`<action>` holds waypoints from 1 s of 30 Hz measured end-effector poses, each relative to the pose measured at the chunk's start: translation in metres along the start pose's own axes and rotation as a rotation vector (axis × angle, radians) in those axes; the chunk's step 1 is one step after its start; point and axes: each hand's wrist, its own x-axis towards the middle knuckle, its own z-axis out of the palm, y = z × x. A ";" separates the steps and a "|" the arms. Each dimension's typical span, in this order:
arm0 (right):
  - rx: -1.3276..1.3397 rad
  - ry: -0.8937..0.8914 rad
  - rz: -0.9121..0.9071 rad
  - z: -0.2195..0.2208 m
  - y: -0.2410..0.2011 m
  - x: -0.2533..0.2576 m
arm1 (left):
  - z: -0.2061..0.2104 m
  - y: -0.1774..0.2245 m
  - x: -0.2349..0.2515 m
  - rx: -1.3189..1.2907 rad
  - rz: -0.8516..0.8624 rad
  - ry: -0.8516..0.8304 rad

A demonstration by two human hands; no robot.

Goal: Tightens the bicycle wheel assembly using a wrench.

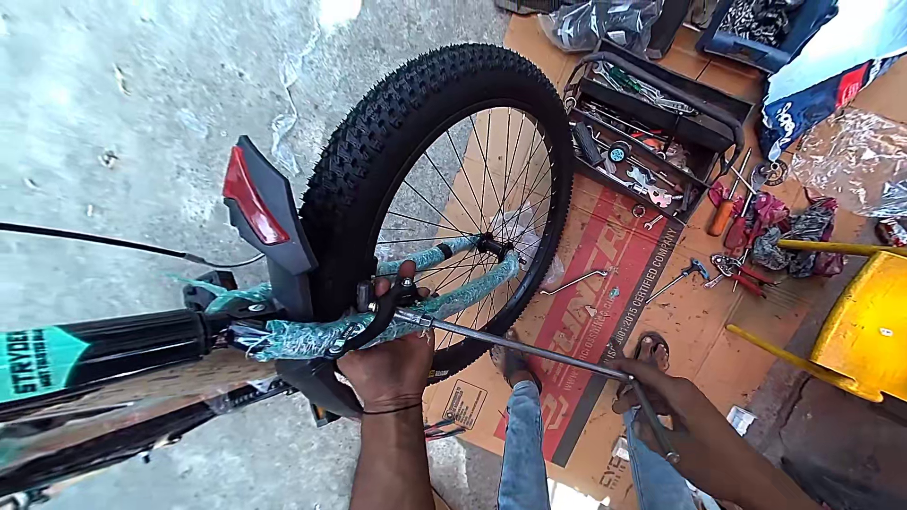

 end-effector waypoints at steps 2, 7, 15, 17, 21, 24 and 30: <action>0.456 -0.079 -0.157 -0.009 0.010 -0.004 | 0.000 0.000 0.000 -0.005 -0.001 -0.007; 0.675 0.362 -0.181 0.016 -0.008 0.011 | 0.002 -0.002 0.000 -0.019 0.004 -0.040; 1.164 -0.171 0.052 -0.016 0.009 0.036 | 0.001 -0.001 -0.001 -0.072 -0.024 -0.069; 0.883 -0.256 0.040 -0.020 0.001 0.053 | 0.000 -0.002 -0.001 -0.064 -0.014 -0.071; 0.180 -0.005 -0.456 -0.035 -0.001 0.079 | -0.001 -0.003 0.000 -0.066 0.000 -0.088; -0.354 0.184 -0.795 -0.046 0.005 0.089 | 0.000 -0.002 -0.001 -0.086 -0.002 -0.078; -0.572 0.215 -0.892 -0.023 0.042 0.105 | -0.001 -0.001 0.000 -0.088 0.000 -0.073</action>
